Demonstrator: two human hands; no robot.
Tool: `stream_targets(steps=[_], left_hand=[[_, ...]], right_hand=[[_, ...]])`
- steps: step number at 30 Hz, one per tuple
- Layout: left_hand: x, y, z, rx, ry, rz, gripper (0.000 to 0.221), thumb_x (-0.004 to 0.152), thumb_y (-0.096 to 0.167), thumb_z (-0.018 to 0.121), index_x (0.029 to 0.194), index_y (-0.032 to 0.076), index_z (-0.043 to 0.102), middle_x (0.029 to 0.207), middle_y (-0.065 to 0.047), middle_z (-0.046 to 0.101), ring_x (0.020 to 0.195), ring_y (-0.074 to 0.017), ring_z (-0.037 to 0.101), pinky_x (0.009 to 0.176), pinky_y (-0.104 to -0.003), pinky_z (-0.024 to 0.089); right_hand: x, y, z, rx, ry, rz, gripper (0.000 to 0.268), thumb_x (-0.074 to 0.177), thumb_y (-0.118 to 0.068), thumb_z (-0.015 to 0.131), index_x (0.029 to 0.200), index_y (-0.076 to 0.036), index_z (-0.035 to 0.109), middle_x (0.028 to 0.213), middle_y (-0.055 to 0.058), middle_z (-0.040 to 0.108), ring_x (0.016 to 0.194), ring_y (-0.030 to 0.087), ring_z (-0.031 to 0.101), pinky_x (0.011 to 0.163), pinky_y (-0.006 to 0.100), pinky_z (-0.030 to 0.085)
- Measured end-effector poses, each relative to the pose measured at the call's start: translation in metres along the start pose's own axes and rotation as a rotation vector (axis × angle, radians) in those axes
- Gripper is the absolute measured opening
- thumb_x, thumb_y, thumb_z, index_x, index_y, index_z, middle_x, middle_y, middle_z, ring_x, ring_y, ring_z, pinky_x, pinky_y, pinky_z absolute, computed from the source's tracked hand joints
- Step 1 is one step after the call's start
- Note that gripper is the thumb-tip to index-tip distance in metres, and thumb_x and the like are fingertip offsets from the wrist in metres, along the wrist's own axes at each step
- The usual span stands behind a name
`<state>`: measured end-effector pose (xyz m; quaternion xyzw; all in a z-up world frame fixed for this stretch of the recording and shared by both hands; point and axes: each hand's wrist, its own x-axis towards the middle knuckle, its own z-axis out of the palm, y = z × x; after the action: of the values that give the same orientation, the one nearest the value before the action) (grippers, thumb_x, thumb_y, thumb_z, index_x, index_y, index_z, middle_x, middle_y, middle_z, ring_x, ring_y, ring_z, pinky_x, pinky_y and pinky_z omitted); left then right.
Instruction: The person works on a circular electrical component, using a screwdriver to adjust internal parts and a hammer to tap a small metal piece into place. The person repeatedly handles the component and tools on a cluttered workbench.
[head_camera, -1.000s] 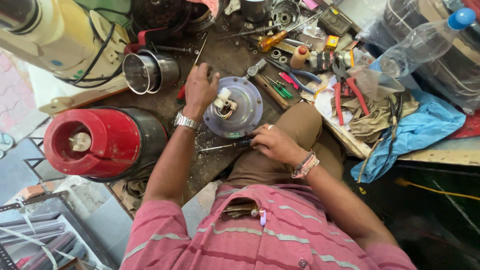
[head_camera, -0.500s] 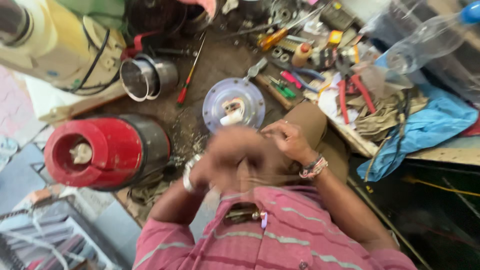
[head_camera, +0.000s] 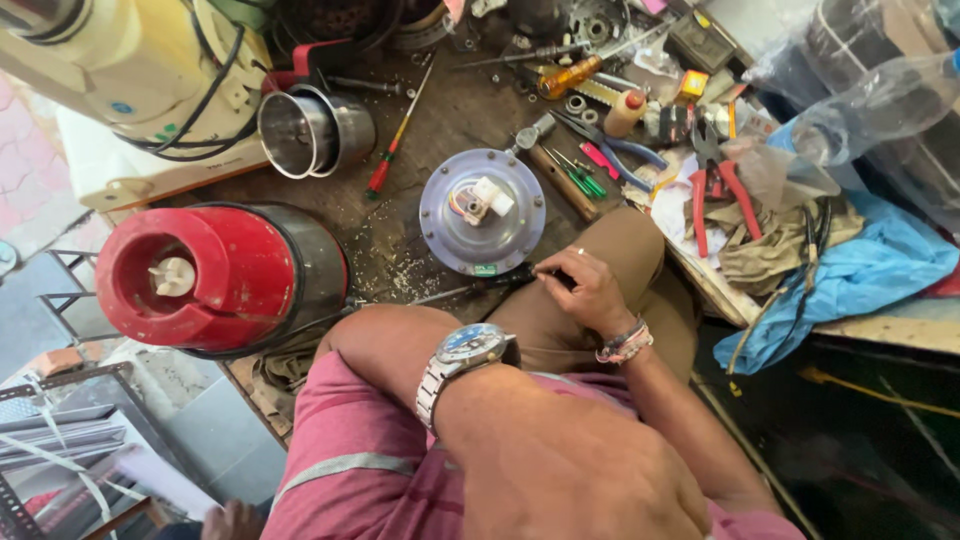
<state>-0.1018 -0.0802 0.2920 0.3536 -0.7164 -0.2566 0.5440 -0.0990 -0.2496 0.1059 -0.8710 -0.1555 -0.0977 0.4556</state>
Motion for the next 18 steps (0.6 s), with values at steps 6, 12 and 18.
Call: stream_targets(steps=[6, 12, 18], left_hand=[[0.005, 0.031, -0.032, 0.133, -0.106, 0.031, 0.029, 0.09, 0.03, 0.064, 0.094, 0.002, 0.058, 0.094, -0.014, 0.062, 0.086, -0.0322, 0.065, 0.079, -0.04, 0.051], [-0.001, 0.059, -0.058, 0.248, -0.008, 0.197, 0.029, 0.098, 0.022, 0.056, 0.105, -0.005, 0.061, 0.095, -0.015, 0.059, 0.09, -0.0351, 0.062, 0.079, -0.043, 0.05], [-0.053, -0.022, -0.144, 0.8, 0.778, -0.279, 0.013, 0.1, 0.01, 0.082, 0.105, 0.007, 0.07, 0.086, -0.006, 0.065, 0.067, -0.0147, 0.061, 0.057, -0.029, 0.049]], right_hand=[[0.005, -0.003, 0.0, -0.024, 0.015, -0.028, 0.011, 0.085, -0.006, 0.078, 0.093, -0.005, 0.071, 0.089, 0.01, 0.072, 0.085, 0.028, 0.07, 0.078, 0.038, 0.056], [0.003, -0.001, 0.0, -0.006, 0.011, 0.0, 0.01, 0.085, -0.005, 0.077, 0.094, -0.005, 0.071, 0.09, 0.009, 0.073, 0.086, 0.027, 0.071, 0.078, 0.037, 0.056], [0.001, 0.001, 0.001, -0.025, 0.015, -0.025, 0.012, 0.085, -0.006, 0.078, 0.094, -0.006, 0.071, 0.092, 0.009, 0.073, 0.087, 0.027, 0.071, 0.079, 0.037, 0.056]])
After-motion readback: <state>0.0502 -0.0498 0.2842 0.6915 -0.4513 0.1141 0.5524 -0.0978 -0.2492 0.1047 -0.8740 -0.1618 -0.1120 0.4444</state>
